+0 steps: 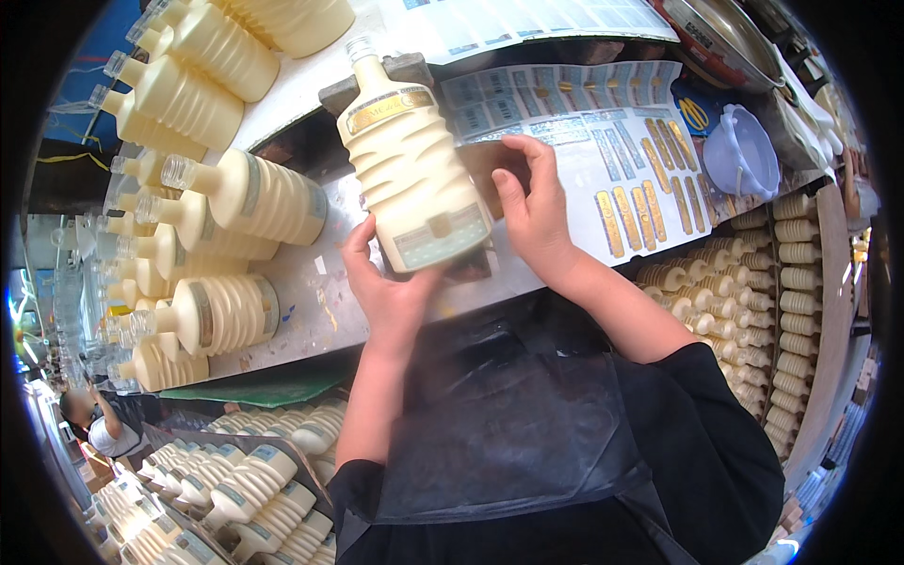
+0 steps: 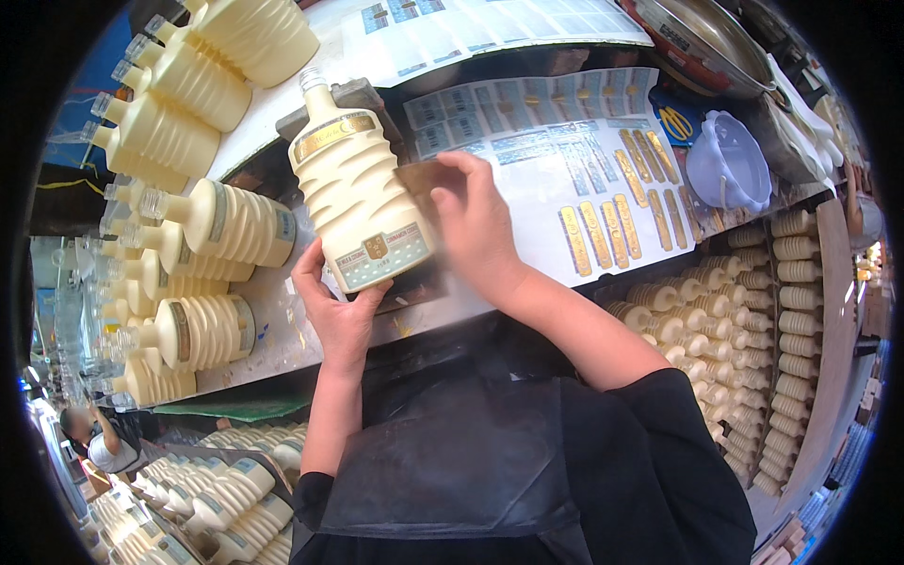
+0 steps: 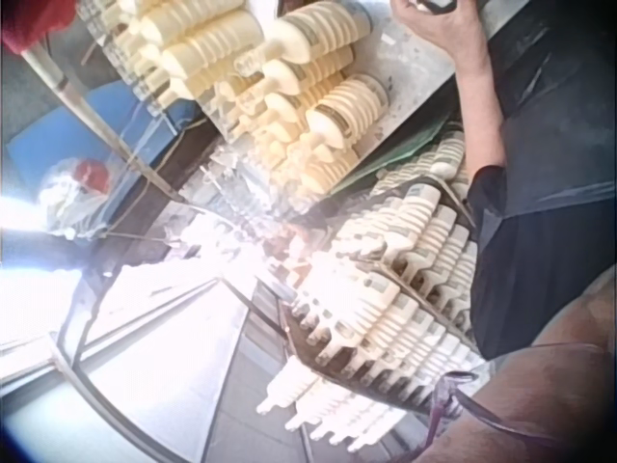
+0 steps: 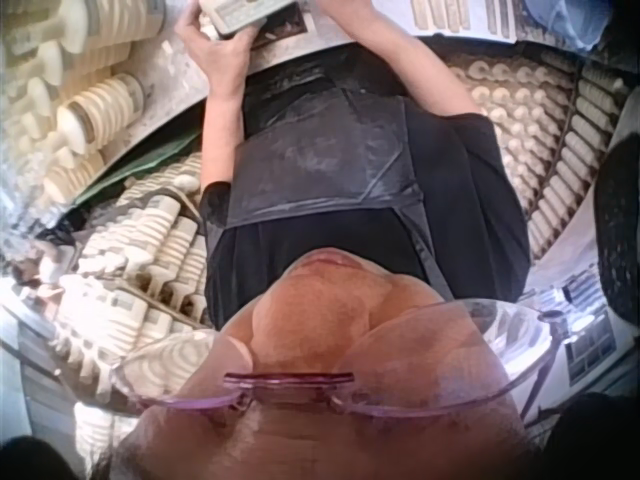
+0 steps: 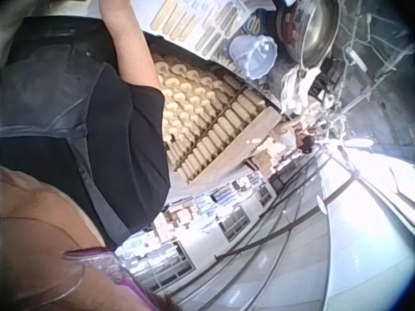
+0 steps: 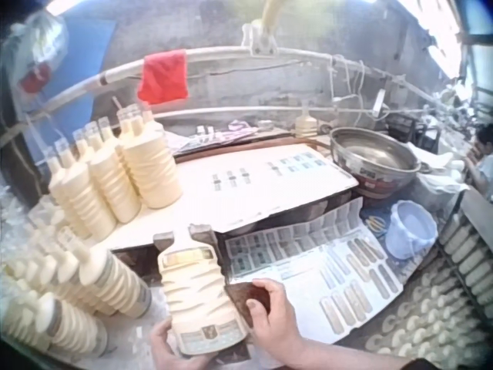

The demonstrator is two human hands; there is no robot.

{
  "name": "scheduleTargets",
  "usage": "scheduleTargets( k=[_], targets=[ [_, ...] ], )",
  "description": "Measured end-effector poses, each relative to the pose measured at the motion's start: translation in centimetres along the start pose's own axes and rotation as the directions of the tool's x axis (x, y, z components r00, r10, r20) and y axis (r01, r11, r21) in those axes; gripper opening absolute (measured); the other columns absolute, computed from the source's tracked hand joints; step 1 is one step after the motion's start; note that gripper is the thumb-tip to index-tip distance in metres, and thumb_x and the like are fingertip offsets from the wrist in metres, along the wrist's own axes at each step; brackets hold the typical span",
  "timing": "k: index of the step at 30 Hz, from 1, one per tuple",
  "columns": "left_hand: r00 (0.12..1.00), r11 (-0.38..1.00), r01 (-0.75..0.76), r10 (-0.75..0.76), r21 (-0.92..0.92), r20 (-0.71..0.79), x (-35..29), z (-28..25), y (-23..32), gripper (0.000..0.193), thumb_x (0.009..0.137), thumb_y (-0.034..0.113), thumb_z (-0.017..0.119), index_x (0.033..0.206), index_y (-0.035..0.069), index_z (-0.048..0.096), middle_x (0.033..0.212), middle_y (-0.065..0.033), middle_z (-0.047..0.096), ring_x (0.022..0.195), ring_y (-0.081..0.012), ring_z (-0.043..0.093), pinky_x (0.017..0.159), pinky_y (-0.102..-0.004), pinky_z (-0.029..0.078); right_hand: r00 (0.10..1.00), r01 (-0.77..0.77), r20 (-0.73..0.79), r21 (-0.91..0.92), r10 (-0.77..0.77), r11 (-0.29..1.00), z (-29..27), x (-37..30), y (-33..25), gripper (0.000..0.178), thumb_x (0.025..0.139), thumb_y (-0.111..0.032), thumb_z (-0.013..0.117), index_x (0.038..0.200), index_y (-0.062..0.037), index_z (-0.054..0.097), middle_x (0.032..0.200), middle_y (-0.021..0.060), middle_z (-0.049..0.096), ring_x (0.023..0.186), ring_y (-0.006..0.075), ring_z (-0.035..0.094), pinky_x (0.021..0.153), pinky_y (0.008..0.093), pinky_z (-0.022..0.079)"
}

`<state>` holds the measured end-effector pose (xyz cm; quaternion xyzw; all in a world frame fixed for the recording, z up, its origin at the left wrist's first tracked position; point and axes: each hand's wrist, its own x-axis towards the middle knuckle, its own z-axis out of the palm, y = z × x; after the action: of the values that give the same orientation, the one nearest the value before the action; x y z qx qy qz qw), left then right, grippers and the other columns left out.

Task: The person applies adhesive labels to the necks of cream-colored plastic bottles. They pick up each bottle, align and smooth the label, then place the bottle back on the table. The process repeats for multiple bottles in a consistent sequence.

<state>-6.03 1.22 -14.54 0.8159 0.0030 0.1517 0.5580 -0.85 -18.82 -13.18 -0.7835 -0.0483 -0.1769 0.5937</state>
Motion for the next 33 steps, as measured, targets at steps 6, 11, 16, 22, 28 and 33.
scheduleTargets(
  k=[6, 11, 16, 22, 28, 33],
  targets=[
    [0.988, 0.964, -0.145, 0.151, 0.223, -0.011, 0.3, 0.0, 1.3, 0.093, 0.064, 0.019, 0.098, 0.139, 0.002, 0.045, 0.138, -0.0146, 0.048, 0.131, -0.0293, 0.048, 0.114, -0.0416, 0.036, 0.945, 0.236, 0.225, 0.038, -0.239, 0.971, -2.8, -1.3, -3.7, 0.026, 0.099, -0.005, 0.066, 0.123, 0.0013, 0.059, 0.115, 0.0128, 0.065, 0.103, 0.0197, 0.066, 0.09, 0.0301, 0.054],
    [0.933, 0.875, -0.317, 0.356, 0.365, -0.042, 1.0, 0.6, 2.5, 0.089, 0.059, 0.027, 0.096, 0.132, 0.006, 0.048, 0.127, -0.0158, 0.055, 0.121, -0.0367, 0.05, 0.106, -0.049, 0.037, 0.845, 0.532, 0.164, -0.174, -0.509, 0.828, -2.9, 0.3, -2.8, 0.03, 0.085, 0.005, 0.073, 0.114, 0.0006, 0.067, 0.101, 0.0152, 0.072, 0.086, 0.0297, 0.074, 0.077, 0.0354, 0.06],
    [0.898, 0.831, -0.363, 0.433, 0.422, -0.08, 1.1, 0.9, 1.9, 0.084, 0.062, 0.026, 0.094, 0.13, 0.006, 0.051, 0.123, -0.0144, 0.058, 0.118, -0.0364, 0.053, 0.106, -0.0492, 0.037, 0.657, 0.722, 0.348, -0.033, -0.669, 0.691, -2.9, 0.0, -6.1, 0.026, 0.077, -0.005, 0.073, 0.103, -0.0061, 0.072, 0.103, 0.0102, 0.074, 0.085, 0.0276, 0.073, 0.072, 0.0367, 0.058],
    [0.873, 0.802, -0.407, 0.482, 0.438, -0.07, 1.4, 1.0, 1.4, 0.074, 0.065, 0.02, 0.088, 0.128, 0.006, 0.053, 0.121, -0.0131, 0.06, 0.117, -0.0352, 0.054, 0.105, -0.0491, 0.037, 0.589, 0.759, 0.431, -0.007, -0.683, 0.651, -2.6, -0.3, -7.8, 0.022, 0.077, -0.008, 0.071, 0.099, -0.0071, 0.071, 0.091, 0.0066, 0.071, 0.077, 0.0247, 0.07, 0.065, 0.0354, 0.054],
    [0.871, 0.833, -0.402, 0.476, 0.38, -0.122, 1.3, 1.5, 2.8, 0.065, 0.07, 0.019, 0.084, 0.126, 0.006, 0.054, 0.119, -0.013, 0.06, 0.115, -0.0351, 0.055, 0.104, -0.049, 0.037, 0.624, 0.717, 0.499, -0.059, -0.602, 0.695, -3.2, 0.7, -9.0, 0.026, 0.078, -0.001, 0.072, 0.104, -0.0028, 0.074, 0.096, 0.0094, 0.074, 0.084, 0.027, 0.073, 0.07, 0.036, 0.058],
    [0.861, 0.799, -0.407, 0.497, 0.443, -0.106, 1.4, 1.4, 1.6, 0.074, 0.066, 0.025, 0.09, 0.128, 0.007, 0.053, 0.12, -0.0135, 0.06, 0.114, -0.035, 0.055, 0.104, -0.0489, 0.037, 0.583, 0.733, 0.527, -0.013, -0.619, 0.68, -2.8, 0.2, -9.5, 0.029, 0.076, -0.001, 0.073, 0.105, -0.0042, 0.073, 0.092, 0.0084, 0.074, 0.077, 0.0249, 0.071, 0.066, 0.0348, 0.055]
  ],
)
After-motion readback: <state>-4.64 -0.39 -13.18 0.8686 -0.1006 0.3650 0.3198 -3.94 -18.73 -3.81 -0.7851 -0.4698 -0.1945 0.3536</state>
